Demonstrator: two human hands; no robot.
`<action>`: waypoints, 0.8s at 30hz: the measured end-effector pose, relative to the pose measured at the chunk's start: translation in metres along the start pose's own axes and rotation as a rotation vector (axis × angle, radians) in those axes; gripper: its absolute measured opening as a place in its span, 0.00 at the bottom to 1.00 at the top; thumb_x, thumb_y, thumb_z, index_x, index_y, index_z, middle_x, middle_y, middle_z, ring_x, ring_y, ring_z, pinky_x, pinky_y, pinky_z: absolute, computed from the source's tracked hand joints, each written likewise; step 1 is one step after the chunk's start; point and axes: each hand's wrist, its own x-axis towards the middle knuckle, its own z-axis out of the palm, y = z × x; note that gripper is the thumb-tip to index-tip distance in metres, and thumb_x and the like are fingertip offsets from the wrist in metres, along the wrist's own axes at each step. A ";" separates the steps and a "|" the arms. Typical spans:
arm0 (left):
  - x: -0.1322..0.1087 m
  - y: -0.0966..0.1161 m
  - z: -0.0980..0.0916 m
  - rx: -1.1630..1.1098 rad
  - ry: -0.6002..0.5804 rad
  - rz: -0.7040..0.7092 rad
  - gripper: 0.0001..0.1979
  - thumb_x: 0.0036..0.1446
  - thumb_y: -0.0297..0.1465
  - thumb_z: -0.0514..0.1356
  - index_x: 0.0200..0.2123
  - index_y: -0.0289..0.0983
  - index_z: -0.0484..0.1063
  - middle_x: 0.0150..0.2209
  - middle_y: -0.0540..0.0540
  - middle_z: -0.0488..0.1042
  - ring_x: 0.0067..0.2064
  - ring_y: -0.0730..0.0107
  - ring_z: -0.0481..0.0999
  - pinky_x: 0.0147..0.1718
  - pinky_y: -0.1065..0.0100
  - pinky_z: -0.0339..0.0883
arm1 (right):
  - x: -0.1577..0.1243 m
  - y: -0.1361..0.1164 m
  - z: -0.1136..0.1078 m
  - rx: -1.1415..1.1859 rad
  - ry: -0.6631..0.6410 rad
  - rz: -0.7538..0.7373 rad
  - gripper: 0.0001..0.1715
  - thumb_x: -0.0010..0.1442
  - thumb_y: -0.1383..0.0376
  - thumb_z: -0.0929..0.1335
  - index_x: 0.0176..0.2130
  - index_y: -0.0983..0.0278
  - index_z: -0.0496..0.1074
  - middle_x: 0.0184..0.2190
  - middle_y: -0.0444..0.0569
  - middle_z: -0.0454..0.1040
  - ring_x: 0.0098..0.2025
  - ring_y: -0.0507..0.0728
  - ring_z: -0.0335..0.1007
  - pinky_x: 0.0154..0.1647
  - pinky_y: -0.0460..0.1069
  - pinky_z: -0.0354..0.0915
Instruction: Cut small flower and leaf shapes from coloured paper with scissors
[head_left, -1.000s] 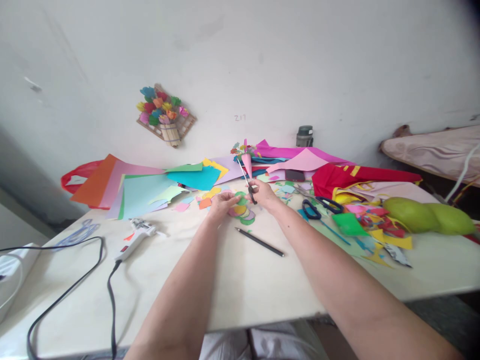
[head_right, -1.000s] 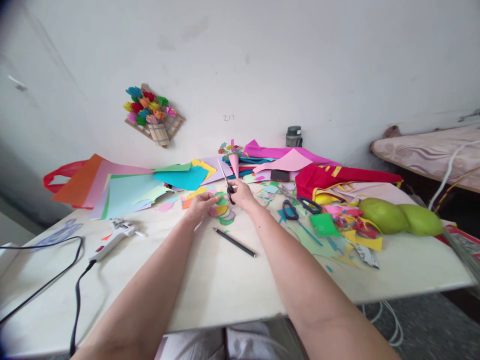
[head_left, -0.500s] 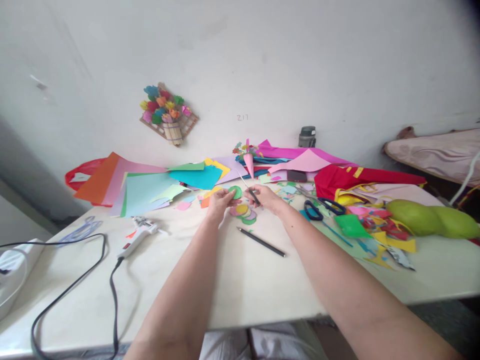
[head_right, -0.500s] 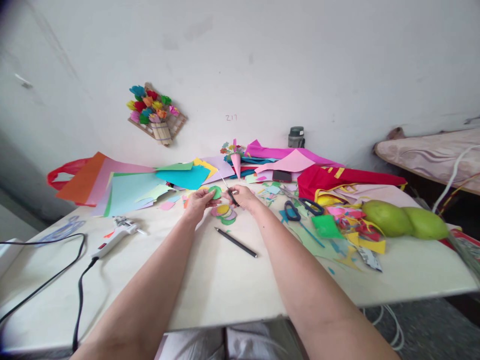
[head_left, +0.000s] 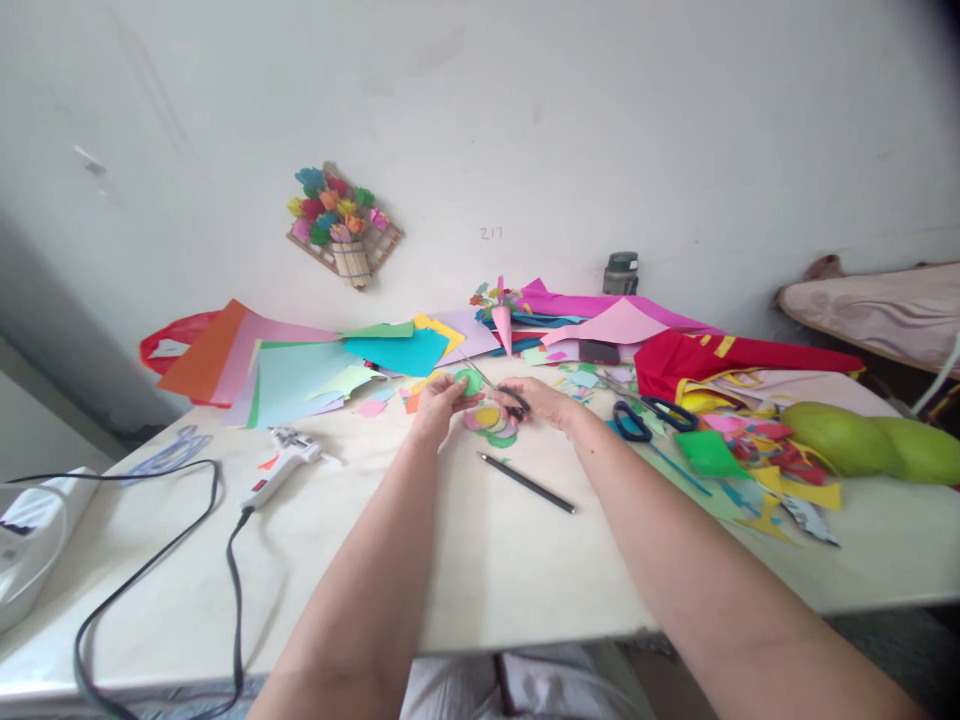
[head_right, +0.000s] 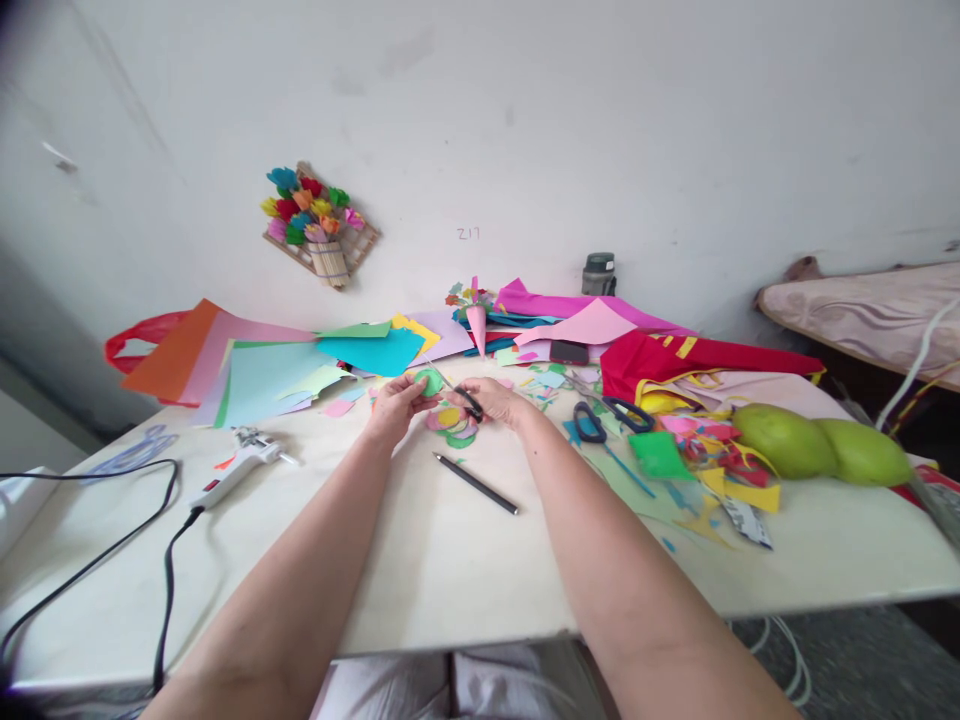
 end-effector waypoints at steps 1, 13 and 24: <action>0.000 0.000 0.000 0.002 -0.001 -0.001 0.23 0.34 0.41 0.71 0.26 0.36 0.63 0.23 0.50 0.74 0.25 0.69 0.77 0.29 0.68 0.71 | 0.000 0.001 0.000 -0.002 -0.010 -0.003 0.20 0.52 0.52 0.68 0.27 0.66 0.65 0.20 0.42 0.68 0.18 0.47 0.62 0.16 0.43 0.50; 0.001 -0.001 -0.002 -0.031 -0.017 -0.019 0.20 0.39 0.38 0.69 0.29 0.36 0.64 0.27 0.48 0.75 0.27 0.68 0.78 0.30 0.67 0.72 | -0.001 0.000 -0.001 0.007 -0.072 0.014 0.18 0.52 0.53 0.68 0.27 0.66 0.64 0.20 0.43 0.69 0.17 0.47 0.63 0.15 0.43 0.49; -0.002 0.003 -0.001 0.001 -0.035 -0.009 0.19 0.41 0.39 0.69 0.29 0.34 0.65 0.25 0.46 0.76 0.26 0.68 0.78 0.28 0.70 0.71 | 0.000 0.004 -0.002 0.024 -0.085 0.017 0.18 0.52 0.53 0.68 0.29 0.66 0.65 0.21 0.44 0.70 0.18 0.48 0.63 0.14 0.43 0.50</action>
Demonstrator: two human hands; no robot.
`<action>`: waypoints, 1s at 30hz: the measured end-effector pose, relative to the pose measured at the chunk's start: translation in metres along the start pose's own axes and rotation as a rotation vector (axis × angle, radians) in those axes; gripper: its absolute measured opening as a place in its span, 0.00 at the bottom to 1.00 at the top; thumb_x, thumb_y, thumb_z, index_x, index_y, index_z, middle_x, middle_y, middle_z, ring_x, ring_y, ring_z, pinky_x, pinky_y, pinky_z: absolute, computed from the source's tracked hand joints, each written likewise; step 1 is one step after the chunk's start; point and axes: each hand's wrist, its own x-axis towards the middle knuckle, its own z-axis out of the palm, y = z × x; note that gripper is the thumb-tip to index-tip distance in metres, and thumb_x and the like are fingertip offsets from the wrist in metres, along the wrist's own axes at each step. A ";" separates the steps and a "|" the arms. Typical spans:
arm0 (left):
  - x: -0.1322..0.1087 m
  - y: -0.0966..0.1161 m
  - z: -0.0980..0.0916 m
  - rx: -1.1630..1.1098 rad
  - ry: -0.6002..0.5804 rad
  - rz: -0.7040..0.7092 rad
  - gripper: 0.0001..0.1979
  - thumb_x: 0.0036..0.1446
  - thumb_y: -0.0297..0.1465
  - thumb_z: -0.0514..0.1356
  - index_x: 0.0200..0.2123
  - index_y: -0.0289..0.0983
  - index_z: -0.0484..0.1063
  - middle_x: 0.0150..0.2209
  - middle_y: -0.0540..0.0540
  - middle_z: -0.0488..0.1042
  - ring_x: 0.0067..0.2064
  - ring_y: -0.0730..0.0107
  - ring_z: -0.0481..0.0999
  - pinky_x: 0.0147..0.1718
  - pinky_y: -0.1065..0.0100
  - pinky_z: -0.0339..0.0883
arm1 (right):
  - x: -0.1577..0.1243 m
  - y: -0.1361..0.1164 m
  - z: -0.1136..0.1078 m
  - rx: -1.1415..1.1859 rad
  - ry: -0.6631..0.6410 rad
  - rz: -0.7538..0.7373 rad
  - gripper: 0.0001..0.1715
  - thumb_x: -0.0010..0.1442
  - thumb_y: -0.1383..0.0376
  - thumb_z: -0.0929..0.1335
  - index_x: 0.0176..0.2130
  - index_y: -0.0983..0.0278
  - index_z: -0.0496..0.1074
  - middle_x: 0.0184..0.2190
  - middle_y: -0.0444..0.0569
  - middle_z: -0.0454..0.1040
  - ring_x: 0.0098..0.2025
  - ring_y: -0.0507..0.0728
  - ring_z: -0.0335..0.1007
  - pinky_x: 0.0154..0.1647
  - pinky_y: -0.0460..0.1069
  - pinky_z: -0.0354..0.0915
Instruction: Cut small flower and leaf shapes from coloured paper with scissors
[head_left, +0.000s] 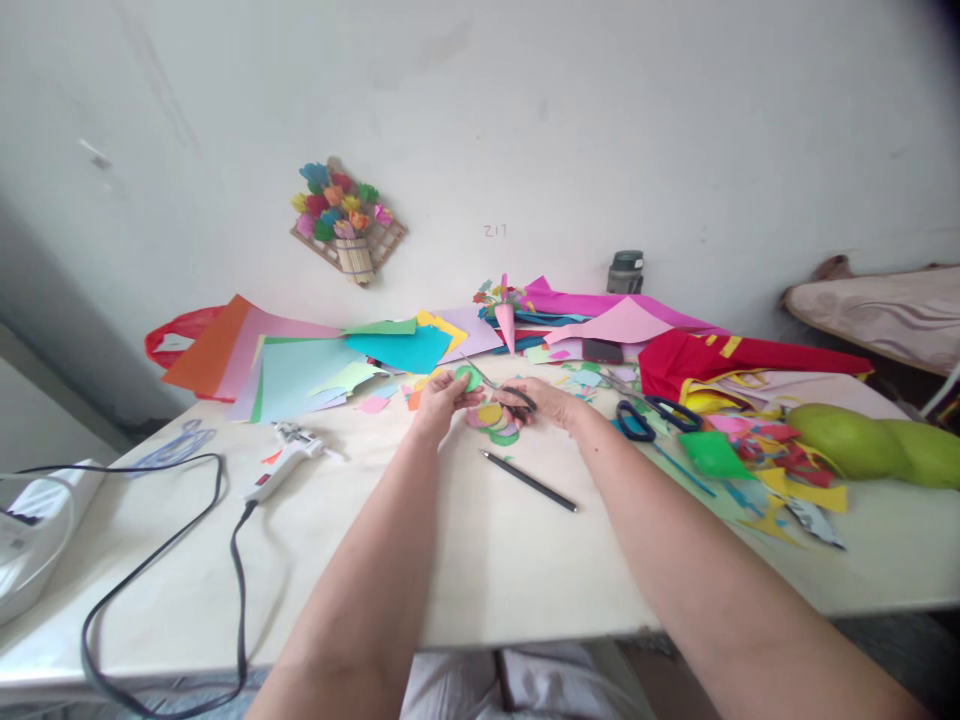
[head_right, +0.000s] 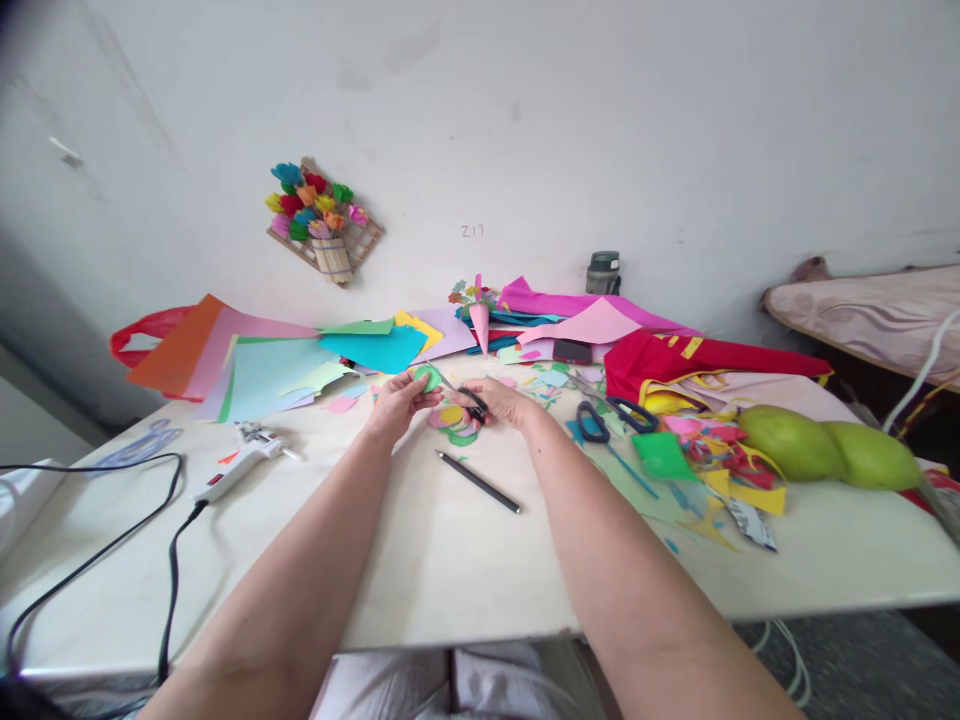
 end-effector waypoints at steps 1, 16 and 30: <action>0.000 0.000 -0.001 -0.005 -0.010 0.000 0.19 0.41 0.39 0.69 0.29 0.34 0.66 0.25 0.46 0.76 0.26 0.68 0.78 0.28 0.70 0.72 | 0.000 0.001 -0.001 0.007 -0.007 -0.003 0.18 0.53 0.53 0.68 0.30 0.66 0.65 0.21 0.45 0.71 0.18 0.48 0.63 0.15 0.43 0.51; 0.005 -0.005 -0.007 -0.057 -0.043 -0.004 0.17 0.41 0.36 0.68 0.29 0.33 0.66 0.26 0.46 0.76 0.28 0.65 0.79 0.29 0.67 0.73 | 0.003 0.005 -0.003 -0.060 -0.030 -0.014 0.18 0.53 0.53 0.67 0.26 0.66 0.66 0.19 0.44 0.68 0.17 0.47 0.60 0.15 0.44 0.50; 0.002 -0.003 -0.005 -0.045 -0.075 0.024 0.17 0.41 0.33 0.69 0.30 0.33 0.66 0.26 0.45 0.77 0.26 0.69 0.77 0.29 0.70 0.72 | 0.005 0.008 -0.003 -0.065 -0.067 0.002 0.19 0.54 0.53 0.67 0.26 0.67 0.65 0.19 0.44 0.67 0.17 0.47 0.60 0.14 0.43 0.48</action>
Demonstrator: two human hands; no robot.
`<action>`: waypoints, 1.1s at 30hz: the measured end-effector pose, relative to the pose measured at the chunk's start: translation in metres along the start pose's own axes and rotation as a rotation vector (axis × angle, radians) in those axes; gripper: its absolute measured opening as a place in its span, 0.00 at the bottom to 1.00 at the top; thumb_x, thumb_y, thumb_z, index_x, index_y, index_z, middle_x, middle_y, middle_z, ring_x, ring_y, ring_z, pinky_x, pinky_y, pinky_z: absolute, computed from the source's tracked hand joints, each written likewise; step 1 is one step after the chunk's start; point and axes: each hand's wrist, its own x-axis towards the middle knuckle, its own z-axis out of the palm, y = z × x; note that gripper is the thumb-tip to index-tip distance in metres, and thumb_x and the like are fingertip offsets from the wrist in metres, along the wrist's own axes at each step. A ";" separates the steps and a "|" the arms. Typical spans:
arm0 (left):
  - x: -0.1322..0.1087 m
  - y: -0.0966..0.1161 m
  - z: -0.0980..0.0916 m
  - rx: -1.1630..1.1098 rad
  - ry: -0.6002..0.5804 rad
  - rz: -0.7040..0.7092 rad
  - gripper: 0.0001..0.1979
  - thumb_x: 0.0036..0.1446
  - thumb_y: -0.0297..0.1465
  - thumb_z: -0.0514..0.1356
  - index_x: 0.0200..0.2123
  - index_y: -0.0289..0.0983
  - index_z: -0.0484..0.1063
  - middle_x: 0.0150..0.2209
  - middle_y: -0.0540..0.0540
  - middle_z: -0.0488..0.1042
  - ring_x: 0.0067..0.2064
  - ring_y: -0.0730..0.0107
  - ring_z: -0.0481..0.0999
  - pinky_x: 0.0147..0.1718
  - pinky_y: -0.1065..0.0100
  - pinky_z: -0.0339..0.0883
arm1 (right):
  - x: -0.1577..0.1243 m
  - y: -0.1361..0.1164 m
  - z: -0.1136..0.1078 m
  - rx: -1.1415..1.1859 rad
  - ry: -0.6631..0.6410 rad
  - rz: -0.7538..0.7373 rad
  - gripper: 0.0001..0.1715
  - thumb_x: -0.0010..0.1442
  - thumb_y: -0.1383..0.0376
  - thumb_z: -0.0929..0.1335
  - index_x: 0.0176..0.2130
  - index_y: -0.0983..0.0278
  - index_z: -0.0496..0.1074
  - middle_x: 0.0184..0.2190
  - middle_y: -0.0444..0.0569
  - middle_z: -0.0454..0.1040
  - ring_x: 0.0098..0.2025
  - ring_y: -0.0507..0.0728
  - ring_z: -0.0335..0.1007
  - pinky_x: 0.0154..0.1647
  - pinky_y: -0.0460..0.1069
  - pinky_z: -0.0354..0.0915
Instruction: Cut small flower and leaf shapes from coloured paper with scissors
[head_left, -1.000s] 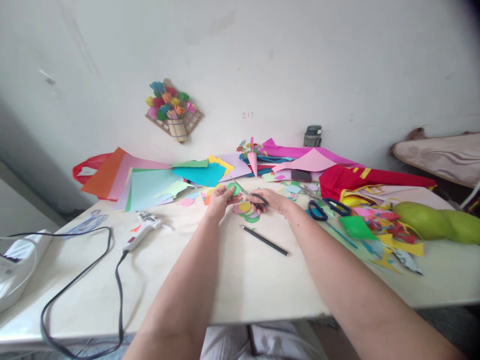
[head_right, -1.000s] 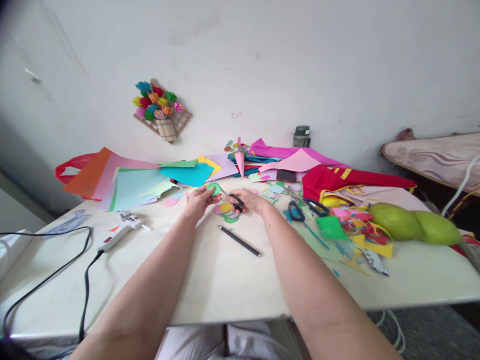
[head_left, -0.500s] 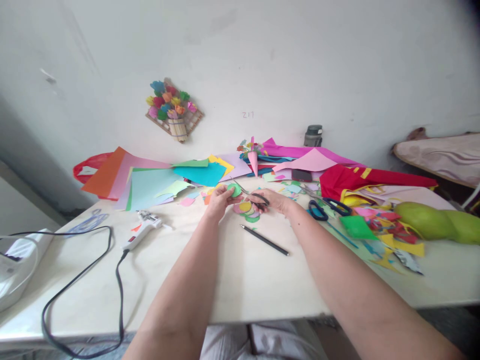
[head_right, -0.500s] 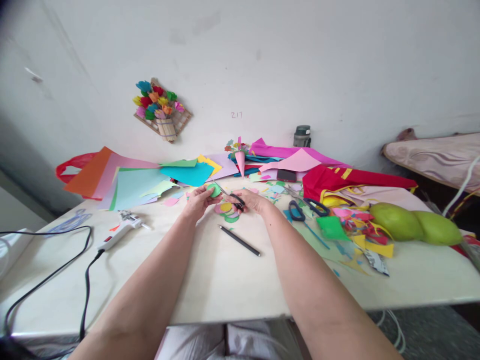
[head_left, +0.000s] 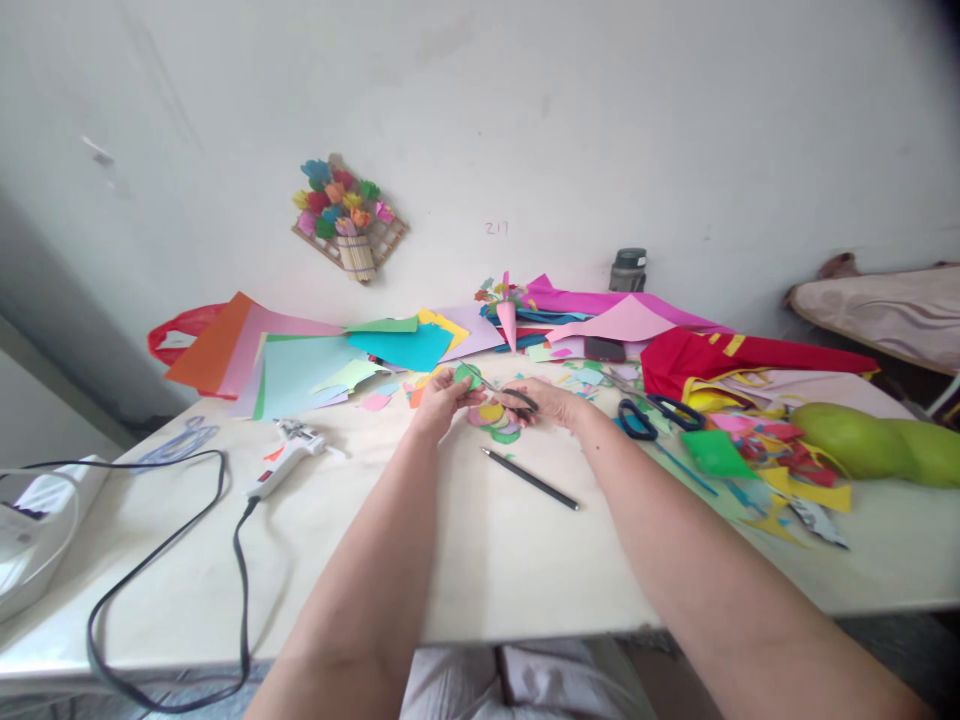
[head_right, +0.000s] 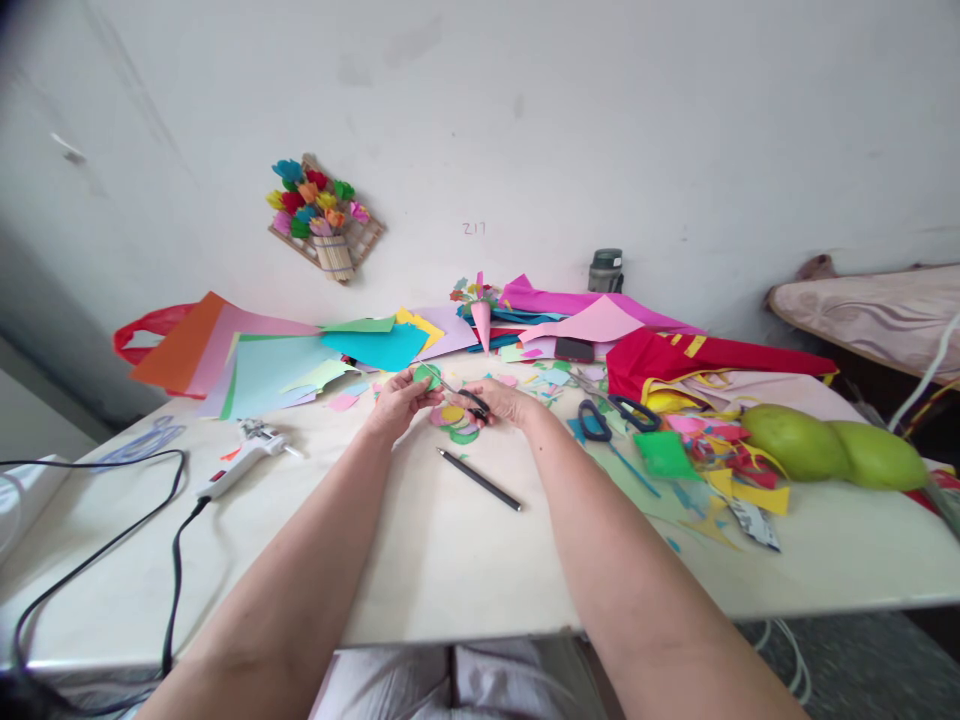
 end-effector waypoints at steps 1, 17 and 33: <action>0.000 0.000 0.000 0.001 -0.006 0.005 0.17 0.41 0.33 0.69 0.31 0.33 0.66 0.26 0.46 0.77 0.26 0.69 0.78 0.29 0.70 0.72 | 0.000 0.000 0.000 0.002 0.003 -0.001 0.20 0.54 0.52 0.67 0.26 0.67 0.65 0.19 0.44 0.67 0.17 0.47 0.60 0.14 0.43 0.48; 0.001 -0.004 -0.004 0.026 0.003 -0.025 0.15 0.43 0.36 0.68 0.30 0.32 0.70 0.28 0.44 0.77 0.30 0.67 0.79 0.31 0.69 0.72 | 0.000 0.001 0.001 0.022 0.024 0.007 0.18 0.53 0.53 0.67 0.25 0.66 0.64 0.18 0.42 0.67 0.17 0.47 0.60 0.14 0.43 0.49; 0.001 -0.005 -0.006 0.014 0.005 -0.036 0.16 0.43 0.36 0.69 0.30 0.33 0.68 0.28 0.43 0.78 0.29 0.66 0.79 0.33 0.67 0.73 | 0.002 0.003 0.002 0.045 0.046 0.046 0.12 0.51 0.58 0.64 0.26 0.65 0.63 0.18 0.43 0.68 0.16 0.47 0.60 0.13 0.43 0.48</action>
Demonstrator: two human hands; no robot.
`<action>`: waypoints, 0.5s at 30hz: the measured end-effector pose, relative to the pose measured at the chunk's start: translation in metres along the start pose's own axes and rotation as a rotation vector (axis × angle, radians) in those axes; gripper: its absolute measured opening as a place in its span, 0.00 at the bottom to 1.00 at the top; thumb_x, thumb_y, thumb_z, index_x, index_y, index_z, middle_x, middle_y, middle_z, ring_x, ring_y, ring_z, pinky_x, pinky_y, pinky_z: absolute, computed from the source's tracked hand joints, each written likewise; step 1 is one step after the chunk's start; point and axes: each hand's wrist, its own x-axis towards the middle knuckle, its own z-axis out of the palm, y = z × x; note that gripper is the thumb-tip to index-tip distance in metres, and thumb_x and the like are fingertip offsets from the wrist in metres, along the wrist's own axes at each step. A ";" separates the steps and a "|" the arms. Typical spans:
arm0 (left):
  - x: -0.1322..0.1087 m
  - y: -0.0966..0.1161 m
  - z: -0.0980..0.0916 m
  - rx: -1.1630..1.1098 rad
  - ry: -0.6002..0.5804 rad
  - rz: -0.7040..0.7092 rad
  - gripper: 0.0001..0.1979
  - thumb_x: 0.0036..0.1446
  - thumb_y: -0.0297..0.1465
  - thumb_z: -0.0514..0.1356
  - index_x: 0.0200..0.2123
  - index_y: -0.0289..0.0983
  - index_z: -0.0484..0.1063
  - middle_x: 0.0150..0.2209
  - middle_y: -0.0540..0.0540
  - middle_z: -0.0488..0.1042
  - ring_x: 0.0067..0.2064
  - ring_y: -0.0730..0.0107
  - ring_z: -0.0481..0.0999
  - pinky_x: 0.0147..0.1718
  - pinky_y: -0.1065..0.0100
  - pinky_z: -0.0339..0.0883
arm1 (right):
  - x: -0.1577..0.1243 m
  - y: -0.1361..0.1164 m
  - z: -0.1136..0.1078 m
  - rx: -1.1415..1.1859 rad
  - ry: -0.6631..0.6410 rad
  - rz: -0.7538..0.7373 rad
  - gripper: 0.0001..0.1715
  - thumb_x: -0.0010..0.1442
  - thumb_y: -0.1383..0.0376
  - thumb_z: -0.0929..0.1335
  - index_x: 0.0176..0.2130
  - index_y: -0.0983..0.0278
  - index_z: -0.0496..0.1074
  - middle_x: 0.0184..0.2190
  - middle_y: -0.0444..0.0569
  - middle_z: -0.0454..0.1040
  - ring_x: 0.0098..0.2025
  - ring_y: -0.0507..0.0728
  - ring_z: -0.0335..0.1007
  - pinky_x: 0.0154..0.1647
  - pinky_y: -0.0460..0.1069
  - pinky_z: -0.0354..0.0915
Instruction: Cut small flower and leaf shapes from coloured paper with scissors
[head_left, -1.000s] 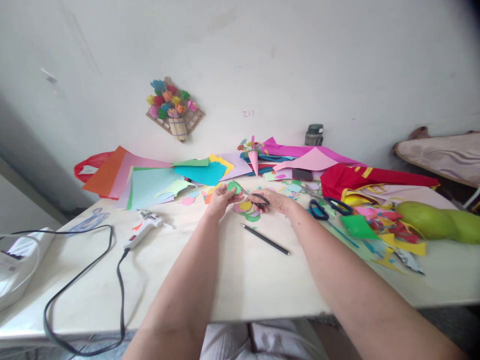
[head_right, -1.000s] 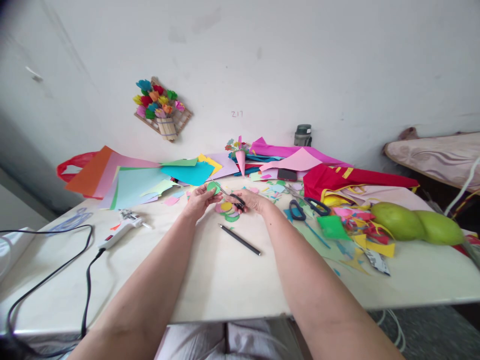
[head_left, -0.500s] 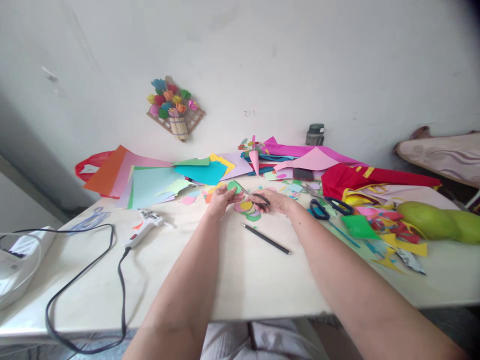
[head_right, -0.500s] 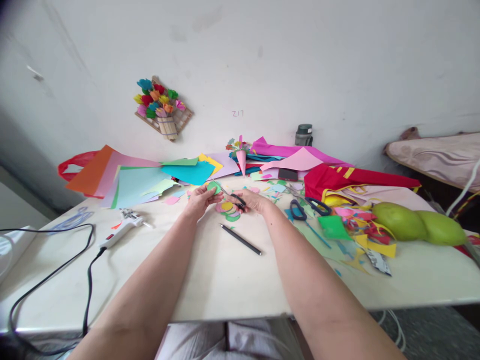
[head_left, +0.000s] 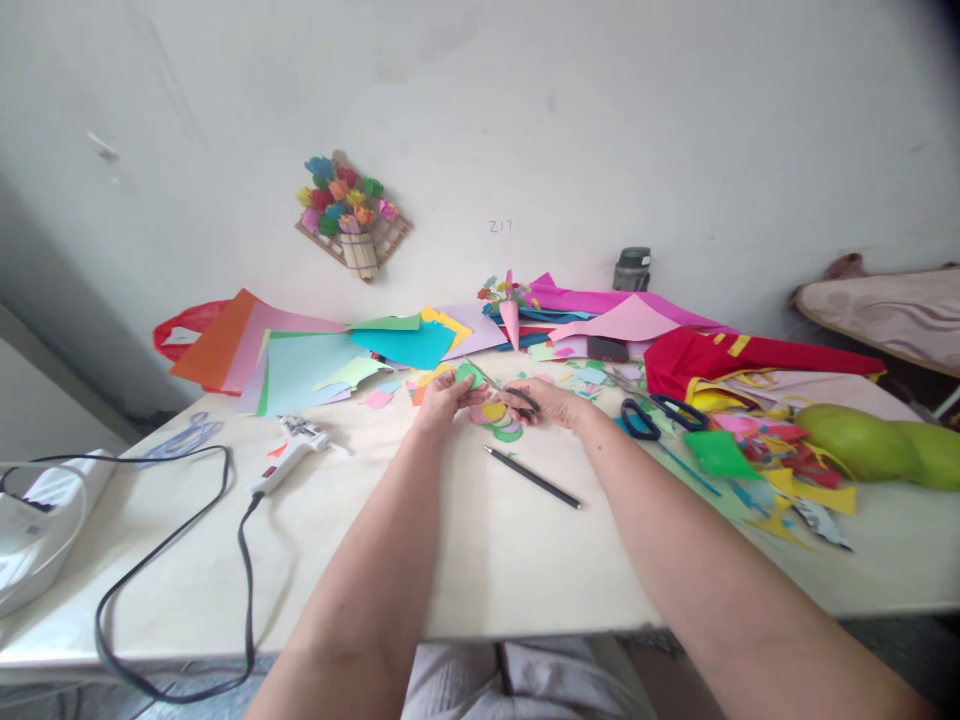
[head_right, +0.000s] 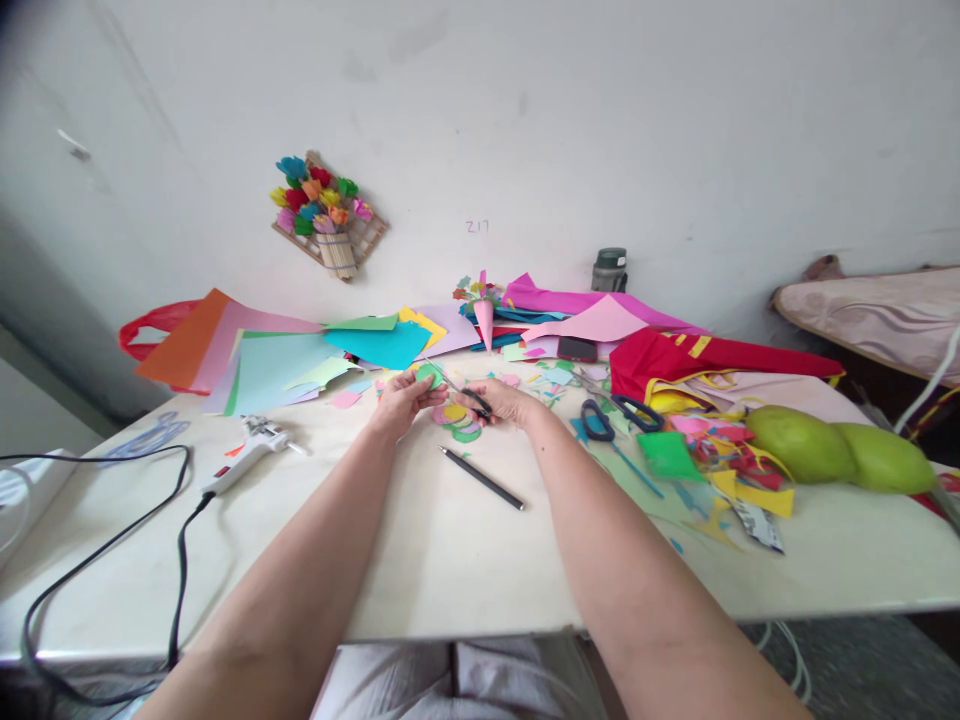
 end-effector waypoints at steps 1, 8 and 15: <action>0.000 0.000 0.000 0.000 -0.001 0.001 0.16 0.43 0.36 0.69 0.30 0.33 0.68 0.28 0.43 0.78 0.29 0.66 0.79 0.33 0.66 0.73 | 0.000 -0.001 0.000 -0.010 -0.003 -0.001 0.11 0.51 0.59 0.64 0.26 0.65 0.63 0.18 0.43 0.68 0.16 0.47 0.60 0.13 0.43 0.48; 0.000 -0.001 -0.001 0.005 -0.014 0.004 0.17 0.43 0.37 0.69 0.31 0.32 0.69 0.29 0.43 0.78 0.30 0.65 0.79 0.33 0.67 0.73 | -0.002 -0.004 0.001 -0.047 0.006 0.017 0.10 0.51 0.60 0.64 0.26 0.65 0.63 0.17 0.43 0.67 0.15 0.47 0.58 0.14 0.43 0.46; 0.000 -0.001 -0.001 -0.002 -0.019 0.000 0.17 0.43 0.37 0.69 0.31 0.33 0.68 0.28 0.43 0.78 0.30 0.66 0.79 0.33 0.67 0.73 | -0.004 -0.009 0.004 -0.080 0.014 0.016 0.13 0.52 0.58 0.66 0.25 0.65 0.62 0.15 0.42 0.64 0.15 0.47 0.56 0.14 0.43 0.46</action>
